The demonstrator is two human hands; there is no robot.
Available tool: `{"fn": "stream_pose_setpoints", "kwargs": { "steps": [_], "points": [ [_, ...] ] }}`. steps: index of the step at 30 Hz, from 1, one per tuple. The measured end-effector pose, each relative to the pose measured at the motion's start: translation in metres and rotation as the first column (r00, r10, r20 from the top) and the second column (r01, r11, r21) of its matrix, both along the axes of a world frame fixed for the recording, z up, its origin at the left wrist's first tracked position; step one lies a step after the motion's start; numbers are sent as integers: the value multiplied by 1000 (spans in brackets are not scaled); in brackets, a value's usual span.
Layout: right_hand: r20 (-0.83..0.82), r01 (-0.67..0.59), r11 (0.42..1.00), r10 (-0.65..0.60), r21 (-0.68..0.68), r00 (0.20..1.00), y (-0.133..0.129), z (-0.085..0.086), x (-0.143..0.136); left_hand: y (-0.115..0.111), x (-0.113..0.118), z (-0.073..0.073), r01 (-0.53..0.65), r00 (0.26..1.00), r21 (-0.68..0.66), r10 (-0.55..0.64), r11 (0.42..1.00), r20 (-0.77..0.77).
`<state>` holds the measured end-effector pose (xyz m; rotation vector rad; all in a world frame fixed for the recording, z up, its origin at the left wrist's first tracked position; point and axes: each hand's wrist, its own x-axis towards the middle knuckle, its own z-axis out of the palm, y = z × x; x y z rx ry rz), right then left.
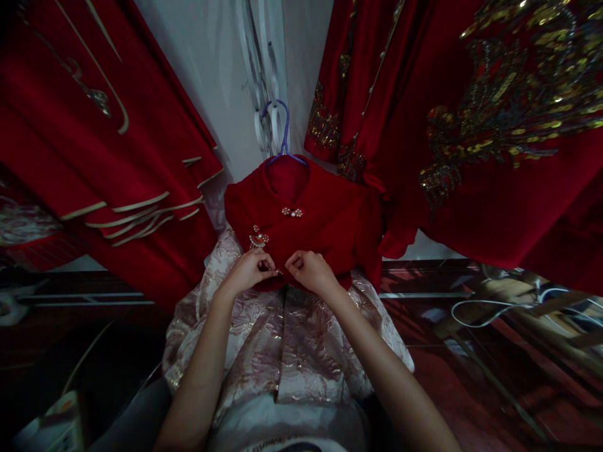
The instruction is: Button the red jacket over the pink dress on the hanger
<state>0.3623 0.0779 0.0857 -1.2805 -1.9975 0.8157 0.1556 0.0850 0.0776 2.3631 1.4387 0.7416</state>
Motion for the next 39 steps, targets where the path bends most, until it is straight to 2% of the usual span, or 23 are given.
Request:
{"fn": "stream_pose_setpoints", "kwargs": {
  "steps": [5,11,16,22,25,35,39],
  "points": [
    [-10,-75,996,76,41,997,2,-18,-10,0,-2,-1,30,999,-26,-30,999,24],
    [76,-27,996,20,87,997,1,-34,-19,3,-2,-10,49,991,-141,-30,989,133],
    [55,-44,998,41,54,998,2,-31,-18,4,0,-15,22,998,-198,-12,980,55],
    [33,1,998,-3,66,999,1,-25,-17,0,3,-9,-6,1000,-118,6,993,3],
    [52,2,993,-8,114,999,-2,-23,-17,-3,2,-4,26,999,-69,-24,997,30],
    [5,-4,993,3,119,1000,3,-35,-22,-4,2,-3,96,978,-143,-67,985,196],
    [-36,-12,997,15,77,999,4,-27,-19,-3,2,-4,93,958,-190,-36,977,283]
  ]
}}
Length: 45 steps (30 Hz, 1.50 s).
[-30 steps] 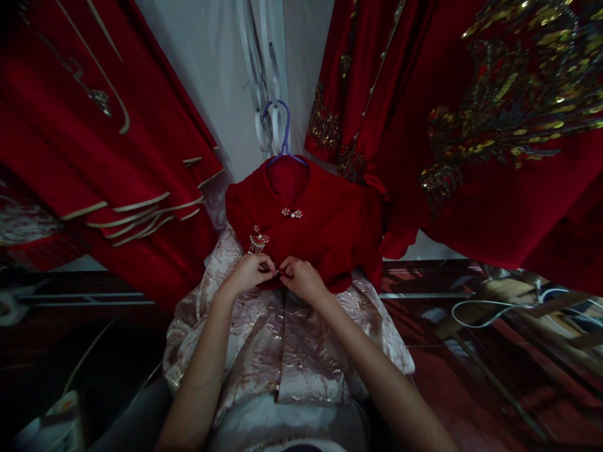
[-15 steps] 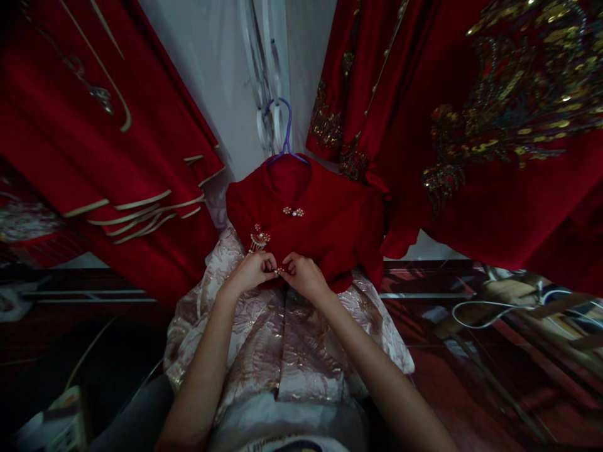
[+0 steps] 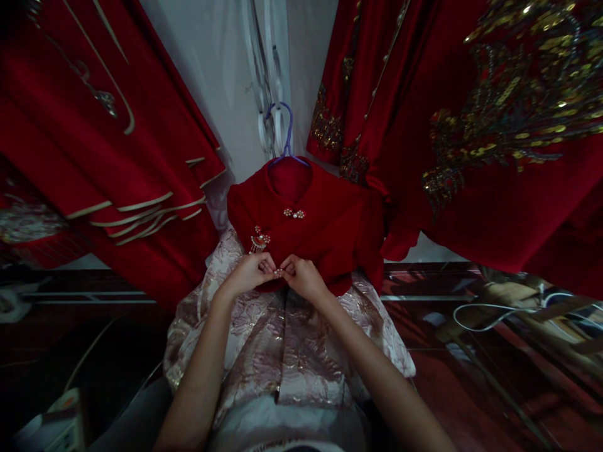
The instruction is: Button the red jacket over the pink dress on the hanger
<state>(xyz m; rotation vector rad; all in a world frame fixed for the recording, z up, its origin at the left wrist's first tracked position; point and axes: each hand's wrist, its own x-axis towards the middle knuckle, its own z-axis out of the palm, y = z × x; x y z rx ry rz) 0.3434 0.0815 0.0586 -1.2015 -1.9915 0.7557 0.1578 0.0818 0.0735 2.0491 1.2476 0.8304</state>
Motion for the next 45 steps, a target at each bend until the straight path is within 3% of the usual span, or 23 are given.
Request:
{"fn": "stream_pose_setpoints", "kwargs": {
  "steps": [2,4,6,8,11,14,16,18,22,25,32,39,42,45],
  "points": [
    [-20,-40,998,39,-54,999,-1,8,5,2,0,1,-18,996,-21,20,1000,91],
    [-34,-90,988,87,-126,996,-1,15,10,7,-1,3,-107,970,-12,108,994,217],
    [-36,-118,976,114,-180,993,-2,19,14,11,-2,4,-251,904,-14,240,968,353],
    [-35,-126,972,122,-196,992,-3,19,14,13,-5,4,-310,838,-82,313,947,447],
    [-34,-127,978,123,-166,992,-5,16,10,11,-11,2,-171,879,-212,246,962,408],
    [-26,-122,984,120,-132,992,-6,13,5,4,-16,1,-1,984,-227,42,974,176],
    [-31,-127,985,125,-112,992,-6,13,3,0,-18,1,65,998,-173,-60,983,30],
    [-46,-136,986,132,-97,990,-6,13,3,-3,-17,3,66,993,-90,-74,994,-92],
    [-65,-131,987,126,-92,990,-6,13,2,-5,-13,8,2,974,52,10,999,-227],
    [-62,-118,988,112,-103,992,-5,13,2,-5,-10,10,-8,975,81,26,997,-220],
    [-72,-87,989,79,-117,994,-5,15,1,-6,-6,9,18,997,7,-18,1000,-77],
    [-96,-104,991,96,-86,991,-3,7,0,-5,-4,11,6,999,-8,-6,1000,-32],
    [-58,-140,985,134,-101,989,-4,7,3,-7,-4,12,77,997,-143,-74,987,26],
    [-7,-195,972,196,-130,981,-7,17,10,-7,-3,15,208,975,-290,-175,934,134]
  ]
}}
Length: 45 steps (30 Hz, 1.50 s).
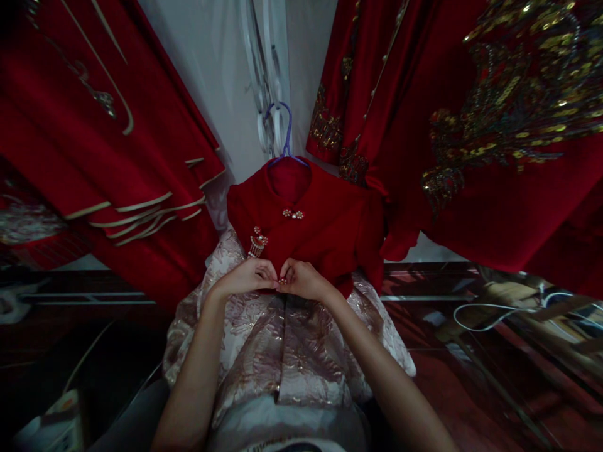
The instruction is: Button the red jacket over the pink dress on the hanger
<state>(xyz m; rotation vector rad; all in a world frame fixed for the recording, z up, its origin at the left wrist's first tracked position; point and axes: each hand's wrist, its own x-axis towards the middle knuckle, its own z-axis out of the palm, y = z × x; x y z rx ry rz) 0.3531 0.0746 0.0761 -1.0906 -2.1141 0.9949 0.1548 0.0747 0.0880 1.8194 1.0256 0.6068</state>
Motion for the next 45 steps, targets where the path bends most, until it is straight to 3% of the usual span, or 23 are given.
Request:
{"fn": "stream_pose_setpoints", "kwargs": {
  "steps": [2,4,7,9,11,17,25,27,29,31,33,35,38,41,45],
  "points": [
    [9,-21,1000,21,0,1000,-2,11,6,2,1,1,-47,992,-63,55,997,116],
    [5,-32,999,32,-5,999,-4,22,13,7,3,2,-218,934,-117,242,969,263],
    [-11,-81,995,80,-56,997,-7,35,22,15,6,0,-449,714,-201,485,870,505],
    [-34,-127,987,125,-101,992,-9,39,25,19,8,-1,-467,592,-255,514,847,620],
    [-53,-148,983,142,-112,988,-10,40,25,21,10,-2,-430,532,-306,512,850,675],
    [-59,-146,982,140,-117,988,-10,33,20,20,15,-1,-405,475,-403,565,821,674],
    [-36,-127,991,126,-42,991,-9,27,13,34,30,-9,-638,421,-303,651,708,632],
    [-31,-128,990,127,-54,991,-10,32,18,35,36,-7,-626,464,-296,649,722,603],
    [-4,-167,980,168,-111,986,-11,38,25,36,42,2,-582,576,-228,594,780,561],
    [37,-249,941,264,-230,964,-12,45,35,38,48,17,-537,688,-67,483,841,542],
    [66,-310,886,352,-345,934,-14,52,45,42,51,36,-482,789,183,334,857,515],
    [83,-313,865,372,-393,924,-16,57,53,49,51,55,-399,898,473,232,785,373],
    [89,-292,872,352,-393,932,-17,63,60,58,47,75,-172,963,808,269,564,17],
    [81,-302,870,359,-390,930,-16,66,63,62,44,89,42,917,912,346,409,-197],
    [61,-286,877,333,-387,941,-17,69,66,64,45,101,202,874,926,369,318,-317]
  ]
}}
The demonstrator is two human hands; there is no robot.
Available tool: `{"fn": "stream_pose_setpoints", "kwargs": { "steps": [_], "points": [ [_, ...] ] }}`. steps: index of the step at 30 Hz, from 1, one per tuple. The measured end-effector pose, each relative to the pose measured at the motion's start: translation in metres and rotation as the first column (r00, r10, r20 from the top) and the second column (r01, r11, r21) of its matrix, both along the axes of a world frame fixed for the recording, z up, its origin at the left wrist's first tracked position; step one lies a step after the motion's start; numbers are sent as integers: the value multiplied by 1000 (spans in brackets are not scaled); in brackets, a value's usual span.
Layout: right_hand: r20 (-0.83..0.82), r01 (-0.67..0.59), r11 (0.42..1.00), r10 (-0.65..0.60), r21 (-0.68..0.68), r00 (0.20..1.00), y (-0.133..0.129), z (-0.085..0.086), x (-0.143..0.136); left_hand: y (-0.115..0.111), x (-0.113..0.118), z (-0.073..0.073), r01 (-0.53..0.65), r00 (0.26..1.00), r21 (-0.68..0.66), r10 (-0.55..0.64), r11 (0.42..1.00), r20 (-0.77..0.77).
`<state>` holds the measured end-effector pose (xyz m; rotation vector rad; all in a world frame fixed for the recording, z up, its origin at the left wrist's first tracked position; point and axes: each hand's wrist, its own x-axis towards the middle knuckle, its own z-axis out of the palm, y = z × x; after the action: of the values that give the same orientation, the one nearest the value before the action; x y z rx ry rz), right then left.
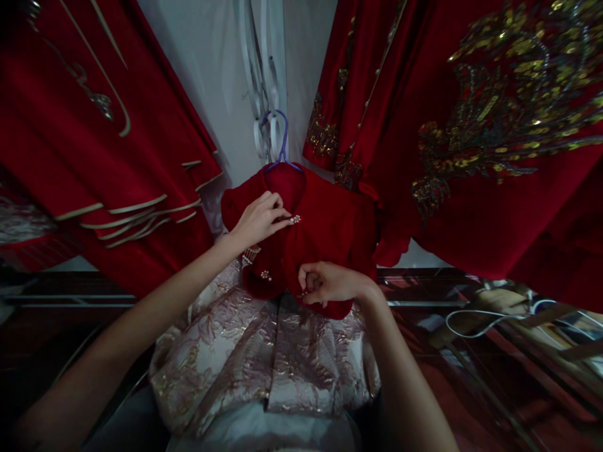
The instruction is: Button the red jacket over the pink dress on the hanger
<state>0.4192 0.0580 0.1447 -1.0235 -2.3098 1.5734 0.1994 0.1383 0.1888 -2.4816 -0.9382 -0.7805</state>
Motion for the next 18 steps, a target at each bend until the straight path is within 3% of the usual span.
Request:
{"fn": "stream_pose_setpoints", "kwargs": {
  "steps": [6,9,12,18],
  "points": [
    [56,-44,999,44,-1,997,-3,9,12,9,2,9,-1,999,-88,-3,996,-43],
    [95,-95,995,98,-29,991,-5,17,17,14,-1,13,68,997,-213,-72,975,-13],
    [67,-54,998,56,-30,996,-7,22,21,16,-6,17,134,990,-290,-137,948,9],
    [29,19,997,-21,70,999,-6,21,24,9,-5,15,159,985,-196,-168,968,-32]
  ]
}}
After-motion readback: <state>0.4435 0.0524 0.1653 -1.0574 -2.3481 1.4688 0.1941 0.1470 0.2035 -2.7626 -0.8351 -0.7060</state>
